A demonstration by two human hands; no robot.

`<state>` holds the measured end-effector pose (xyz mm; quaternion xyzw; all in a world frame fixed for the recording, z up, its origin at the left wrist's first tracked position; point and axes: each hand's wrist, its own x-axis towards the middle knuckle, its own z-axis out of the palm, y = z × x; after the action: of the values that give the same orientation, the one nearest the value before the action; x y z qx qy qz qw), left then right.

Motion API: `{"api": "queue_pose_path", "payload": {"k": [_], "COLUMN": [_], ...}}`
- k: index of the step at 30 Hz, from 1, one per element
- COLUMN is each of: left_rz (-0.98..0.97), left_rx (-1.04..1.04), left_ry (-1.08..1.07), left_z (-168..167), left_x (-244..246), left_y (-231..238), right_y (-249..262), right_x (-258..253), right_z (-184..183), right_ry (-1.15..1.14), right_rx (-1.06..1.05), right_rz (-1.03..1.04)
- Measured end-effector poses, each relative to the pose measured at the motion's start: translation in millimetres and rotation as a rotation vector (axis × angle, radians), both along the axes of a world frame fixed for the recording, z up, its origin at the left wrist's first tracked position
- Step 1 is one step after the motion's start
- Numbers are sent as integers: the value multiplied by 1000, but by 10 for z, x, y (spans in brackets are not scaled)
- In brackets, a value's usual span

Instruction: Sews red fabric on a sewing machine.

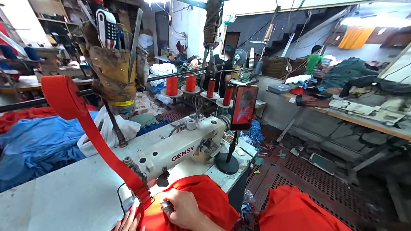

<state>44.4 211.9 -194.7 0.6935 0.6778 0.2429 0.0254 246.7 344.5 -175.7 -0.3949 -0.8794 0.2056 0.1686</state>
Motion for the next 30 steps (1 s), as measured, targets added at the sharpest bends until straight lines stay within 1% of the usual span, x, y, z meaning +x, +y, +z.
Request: {"api": "queue_pose_path", "payload": {"k": [3, 6, 8, 10, 12, 14, 16, 18, 20, 22, 25, 27, 30], "left_rz": [57, 104, 110, 143, 170, 165, 153, 138, 118, 101, 76, 41, 8], "left_rx": [41, 13, -25, -67, -88, -114, -107, -102, -76, -45, -45, -11, -14], "left_ry": [30, -21, -15, 75, 118, 104, 68, 23, -11, -38, -13, 7, 18], "left_z": [-90, -15, 7, -8, -17, 7, 6, 13, 16, 31, 50, 16, 28], "left_x": [90, 254, 309, 320, 306, 290, 281, 253, 221, 204, 166, 106, 26], "left_y": [27, 51, 43, 25, 7, -1, 5, 18, 27, 29, 53, 99, 188], "right_y": [116, 328, 388, 375, 305, 198, 15, -227, -417, -503, -566, -582, -555], "right_x": [169, 401, 481, 501, 466, 355, 213, 39, -138, -288, -408, -462, -545], "right_z": [-17, -14, -31, -23, 71, 251, 418, 473, 419, 270, 117, 118, 137], "right_ry": [-30, -30, -54, -97, -184, -305, -321, -223, -147, -139, -223, -303, -345], "right_rx": [78, 104, 104, 123, 91, -3, -47, -43, -97, -121, 21, 70, 134], "right_rz": [-144, -263, -270, -278, -305, -318, -271, -148, 15, 105, 71, 37, 13]}}
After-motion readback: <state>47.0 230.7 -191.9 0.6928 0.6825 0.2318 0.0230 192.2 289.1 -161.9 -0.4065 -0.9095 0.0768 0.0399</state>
